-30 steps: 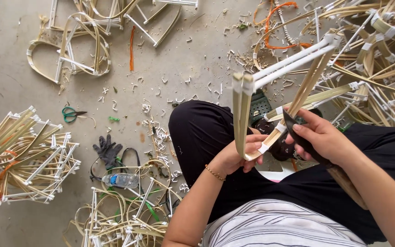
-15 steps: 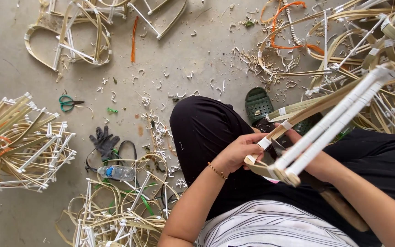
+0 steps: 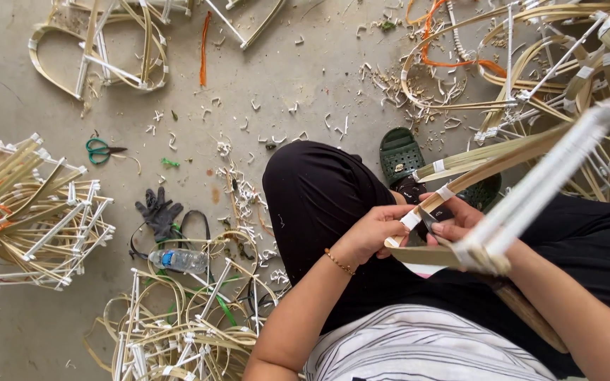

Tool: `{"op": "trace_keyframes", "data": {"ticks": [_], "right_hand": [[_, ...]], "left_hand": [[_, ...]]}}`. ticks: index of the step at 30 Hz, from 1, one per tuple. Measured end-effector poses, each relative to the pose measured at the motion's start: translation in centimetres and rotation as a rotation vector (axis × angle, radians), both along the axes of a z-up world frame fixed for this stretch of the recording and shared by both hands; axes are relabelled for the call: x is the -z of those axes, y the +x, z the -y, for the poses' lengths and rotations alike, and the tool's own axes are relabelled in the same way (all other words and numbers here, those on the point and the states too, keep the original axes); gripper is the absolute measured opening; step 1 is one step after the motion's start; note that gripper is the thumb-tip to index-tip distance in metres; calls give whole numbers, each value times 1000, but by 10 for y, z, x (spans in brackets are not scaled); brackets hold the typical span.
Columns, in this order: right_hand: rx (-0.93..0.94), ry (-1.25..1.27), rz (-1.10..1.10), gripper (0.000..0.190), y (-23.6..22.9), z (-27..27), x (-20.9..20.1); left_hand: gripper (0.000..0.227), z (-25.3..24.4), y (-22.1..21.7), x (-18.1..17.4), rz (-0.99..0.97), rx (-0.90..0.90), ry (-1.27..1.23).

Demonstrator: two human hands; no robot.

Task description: The recorder is assembling small bamboo/wood frame components, using a knife to trim pieces and secure them.

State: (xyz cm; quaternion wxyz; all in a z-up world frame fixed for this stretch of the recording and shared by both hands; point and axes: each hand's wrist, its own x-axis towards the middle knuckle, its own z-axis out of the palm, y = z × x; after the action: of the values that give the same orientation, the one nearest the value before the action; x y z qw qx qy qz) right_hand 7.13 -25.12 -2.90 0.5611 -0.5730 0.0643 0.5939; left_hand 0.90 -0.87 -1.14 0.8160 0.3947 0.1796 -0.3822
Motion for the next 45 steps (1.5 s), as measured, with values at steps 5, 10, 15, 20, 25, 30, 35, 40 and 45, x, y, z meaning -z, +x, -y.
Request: {"op": "trace_keyframes", "data": {"ticks": [5, 10, 15, 20, 25, 30, 35, 40, 45], "right_hand": [[149, 27, 55, 65, 4, -2, -12], [74, -232, 167, 51, 8, 1, -18], [247, 213, -61, 66, 2, 44, -8], [462, 462, -50, 59, 3, 64, -10], [699, 104, -66, 37, 21, 4, -70], [696, 243, -79, 37, 17, -8, -68], [593, 201, -86, 43, 19, -30, -99], [73, 10, -65, 70, -5, -10, -108], [192, 147, -240, 76, -19, 15, -83]], "left_hand": [[53, 3, 3, 6, -52, 1, 26], [50, 2, 5, 6, -89, 15, 77], [49, -11, 5, 6, -176, 90, 50], [49, -9, 15, 4, -127, -231, -196], [75, 46, 0, 11, 12, -547, -292], [64, 62, 8, -26, 151, -673, -88], [42, 59, 32, -18, 200, -654, -21], [28, -27, 75, -20, 95, -744, 103], [32, -32, 15, -39, 105, 34, 225]]}}
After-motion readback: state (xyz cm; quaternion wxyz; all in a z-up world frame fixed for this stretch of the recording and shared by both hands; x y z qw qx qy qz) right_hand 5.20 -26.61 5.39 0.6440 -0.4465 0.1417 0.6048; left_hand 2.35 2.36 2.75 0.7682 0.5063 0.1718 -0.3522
